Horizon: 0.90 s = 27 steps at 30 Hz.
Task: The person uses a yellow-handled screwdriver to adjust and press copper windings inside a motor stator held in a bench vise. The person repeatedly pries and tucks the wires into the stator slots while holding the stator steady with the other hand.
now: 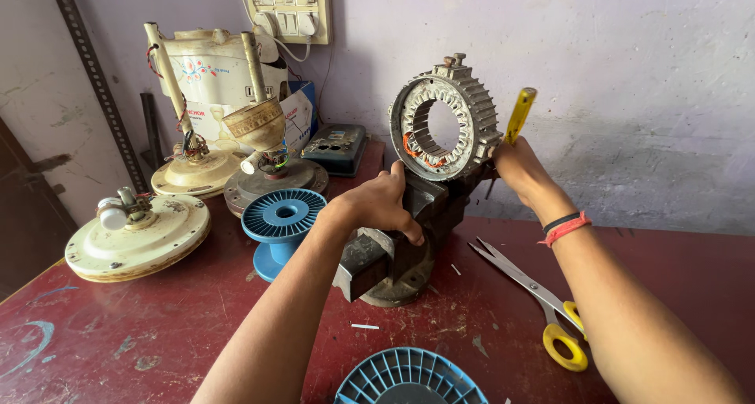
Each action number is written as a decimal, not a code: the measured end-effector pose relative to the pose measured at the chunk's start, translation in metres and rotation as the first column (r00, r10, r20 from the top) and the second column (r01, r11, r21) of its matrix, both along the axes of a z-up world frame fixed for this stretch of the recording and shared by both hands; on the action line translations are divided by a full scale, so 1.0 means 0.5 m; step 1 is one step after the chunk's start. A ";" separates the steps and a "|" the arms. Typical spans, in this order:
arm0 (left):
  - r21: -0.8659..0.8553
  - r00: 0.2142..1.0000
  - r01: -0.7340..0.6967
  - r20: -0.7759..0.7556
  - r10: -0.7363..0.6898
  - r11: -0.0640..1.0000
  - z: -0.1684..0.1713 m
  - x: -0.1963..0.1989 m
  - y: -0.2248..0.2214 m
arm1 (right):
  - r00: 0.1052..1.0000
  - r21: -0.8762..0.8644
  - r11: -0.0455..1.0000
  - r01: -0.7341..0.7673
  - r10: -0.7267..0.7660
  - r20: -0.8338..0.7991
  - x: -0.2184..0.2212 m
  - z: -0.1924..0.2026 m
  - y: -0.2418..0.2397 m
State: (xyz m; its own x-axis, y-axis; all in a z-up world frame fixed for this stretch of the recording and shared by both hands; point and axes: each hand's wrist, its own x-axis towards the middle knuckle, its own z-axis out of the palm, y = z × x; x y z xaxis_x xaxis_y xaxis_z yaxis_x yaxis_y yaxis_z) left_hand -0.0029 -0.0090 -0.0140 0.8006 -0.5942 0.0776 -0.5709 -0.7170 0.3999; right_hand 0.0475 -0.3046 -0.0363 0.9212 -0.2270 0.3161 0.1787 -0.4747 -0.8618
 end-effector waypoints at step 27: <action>-0.378 0.943 0.298 -0.023 -0.331 0.876 -0.031 0.066 0.023 | 0.968 0.062 0.996 -0.063 0.076 -0.239 -0.097 0.109 0.025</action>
State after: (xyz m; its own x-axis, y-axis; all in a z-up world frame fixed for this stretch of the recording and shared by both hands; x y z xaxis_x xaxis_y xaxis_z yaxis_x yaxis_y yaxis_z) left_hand 0.0299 0.0027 -0.0295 0.5894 -0.7585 0.2778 -0.6941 -0.2996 0.6546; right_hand -0.0009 -0.2919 0.0183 0.9828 -0.1699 0.0725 -0.0059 -0.4209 -0.9071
